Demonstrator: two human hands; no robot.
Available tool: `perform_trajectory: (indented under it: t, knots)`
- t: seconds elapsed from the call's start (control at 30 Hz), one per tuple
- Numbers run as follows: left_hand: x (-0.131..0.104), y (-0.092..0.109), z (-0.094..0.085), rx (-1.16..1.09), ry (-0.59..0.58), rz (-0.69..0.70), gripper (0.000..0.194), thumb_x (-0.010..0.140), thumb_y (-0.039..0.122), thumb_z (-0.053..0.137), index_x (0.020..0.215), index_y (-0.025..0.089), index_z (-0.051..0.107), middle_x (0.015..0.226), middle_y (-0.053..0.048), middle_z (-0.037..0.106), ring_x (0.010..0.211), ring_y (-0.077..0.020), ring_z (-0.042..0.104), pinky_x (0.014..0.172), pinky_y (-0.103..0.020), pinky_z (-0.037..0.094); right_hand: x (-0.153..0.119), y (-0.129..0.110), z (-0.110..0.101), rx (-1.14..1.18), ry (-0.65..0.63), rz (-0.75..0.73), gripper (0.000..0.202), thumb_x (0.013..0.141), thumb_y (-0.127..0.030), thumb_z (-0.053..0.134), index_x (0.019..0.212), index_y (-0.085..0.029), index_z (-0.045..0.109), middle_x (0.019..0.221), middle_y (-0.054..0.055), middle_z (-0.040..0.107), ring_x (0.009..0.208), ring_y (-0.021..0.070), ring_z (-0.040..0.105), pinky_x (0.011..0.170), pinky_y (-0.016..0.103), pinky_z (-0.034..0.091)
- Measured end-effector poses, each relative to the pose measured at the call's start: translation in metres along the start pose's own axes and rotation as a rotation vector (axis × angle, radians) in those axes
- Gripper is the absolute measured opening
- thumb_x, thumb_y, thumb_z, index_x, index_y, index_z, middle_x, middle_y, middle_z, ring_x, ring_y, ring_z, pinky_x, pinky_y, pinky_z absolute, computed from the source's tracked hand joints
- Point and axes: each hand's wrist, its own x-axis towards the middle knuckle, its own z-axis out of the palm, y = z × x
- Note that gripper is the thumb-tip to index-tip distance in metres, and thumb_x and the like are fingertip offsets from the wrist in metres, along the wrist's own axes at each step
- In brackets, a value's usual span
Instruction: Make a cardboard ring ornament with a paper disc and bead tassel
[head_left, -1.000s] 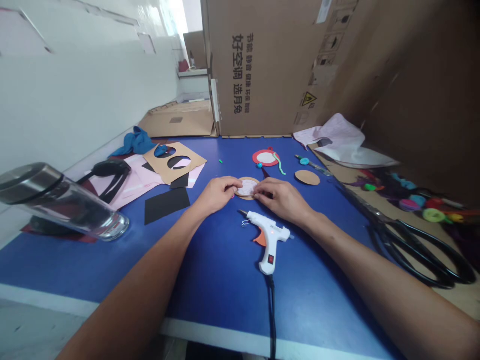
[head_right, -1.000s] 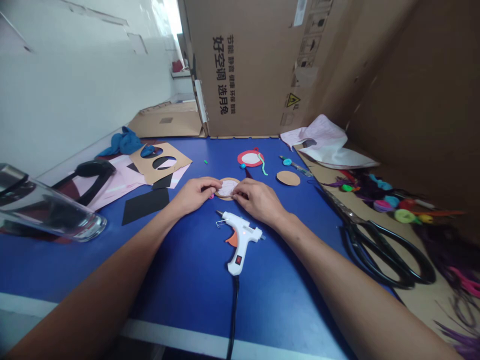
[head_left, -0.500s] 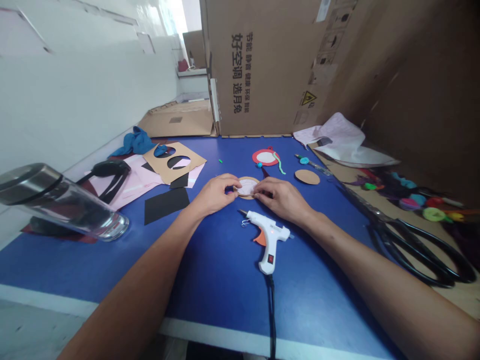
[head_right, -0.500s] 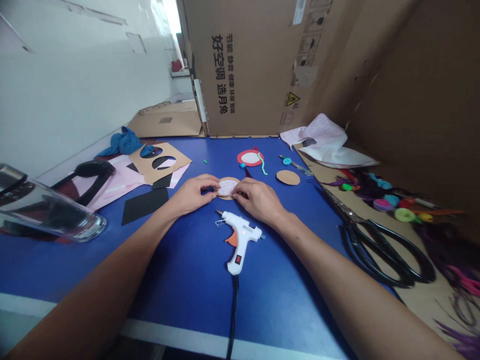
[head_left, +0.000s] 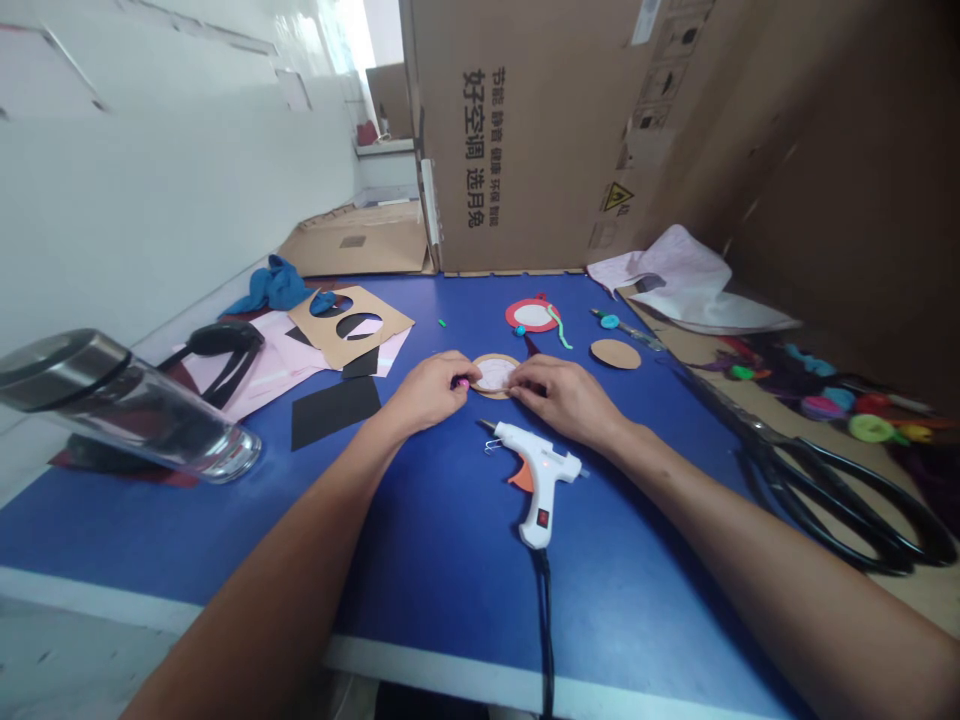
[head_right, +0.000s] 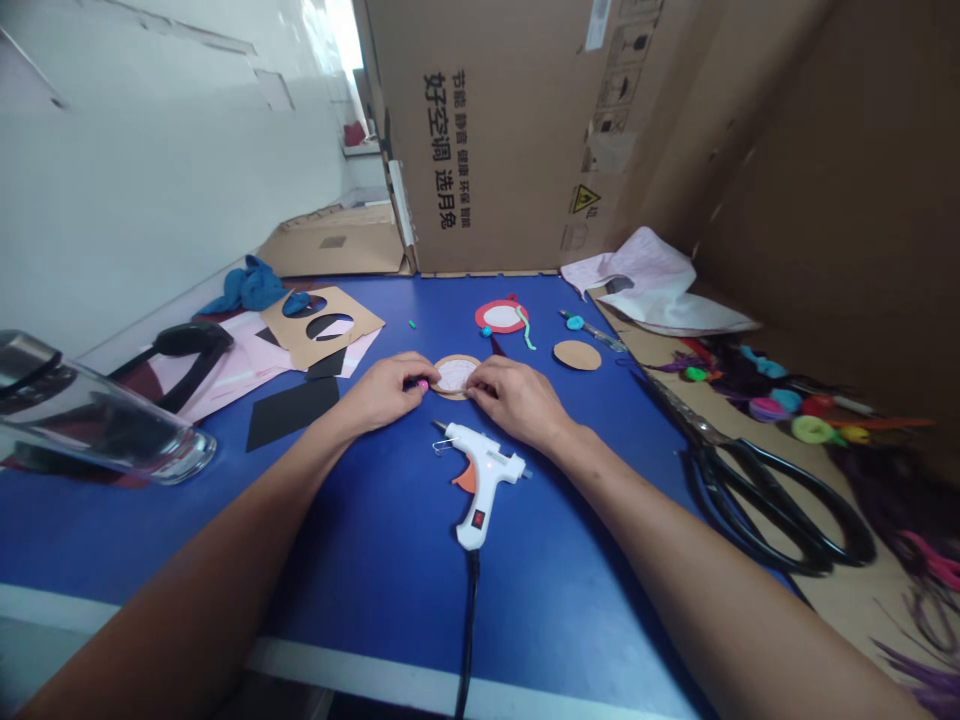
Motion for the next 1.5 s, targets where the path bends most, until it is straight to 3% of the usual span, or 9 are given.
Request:
perform_trajectory:
  t: [0.43, 1.1, 1.33, 1.5]
  knots:
    - [0.0, 0.008, 0.005, 0.111, -0.025, 0.005, 0.018, 0.097, 0.013, 0.07, 0.1, 0.024, 0.083, 0.108, -0.005, 0.079, 0.109, -0.0253, 0.073, 0.101, -0.041, 0.057, 0.0, 0.0, 0.0, -0.005, 0.0, 0.001, 0.015, 0.103, -0.02, 0.068, 0.101, -0.025, 0.082, 0.111, 0.007, 0.081, 0.097, 0.0241, 0.076, 0.087, 0.036, 0.056]
    - [0.001, 0.005, 0.006, 0.154, -0.041, 0.067, 0.023, 0.1, 0.014, 0.066, 0.099, 0.026, 0.086, 0.107, -0.005, 0.079, 0.107, -0.0251, 0.073, 0.101, -0.04, 0.057, -0.002, -0.003, -0.005, 0.005, 0.018, 0.008, 0.016, 0.103, -0.021, 0.066, 0.104, -0.024, 0.082, 0.11, 0.008, 0.081, 0.094, 0.0249, 0.075, 0.087, 0.039, 0.057]
    - [0.002, 0.002, 0.008, 0.149, -0.034, 0.051, 0.025, 0.1, 0.012, 0.065, 0.099, 0.026, 0.086, 0.109, -0.005, 0.08, 0.108, -0.0257, 0.073, 0.1, -0.041, 0.057, -0.019, -0.007, -0.035, -0.093, 0.157, 0.218, 0.018, 0.098, -0.028, 0.069, 0.109, -0.024, 0.083, 0.101, 0.008, 0.083, 0.086, 0.0268, 0.074, 0.077, 0.04, 0.057]
    - [0.003, 0.0, 0.01, 0.122, -0.022, 0.042, 0.023, 0.101, 0.013, 0.066, 0.098, 0.025, 0.085, 0.108, -0.005, 0.08, 0.107, -0.0253, 0.074, 0.099, -0.04, 0.057, -0.059, -0.03, -0.05, -0.115, 0.167, 0.348, 0.024, 0.096, -0.032, 0.072, 0.118, -0.028, 0.079, 0.087, 0.004, 0.082, 0.072, 0.0254, 0.076, 0.065, 0.037, 0.055]
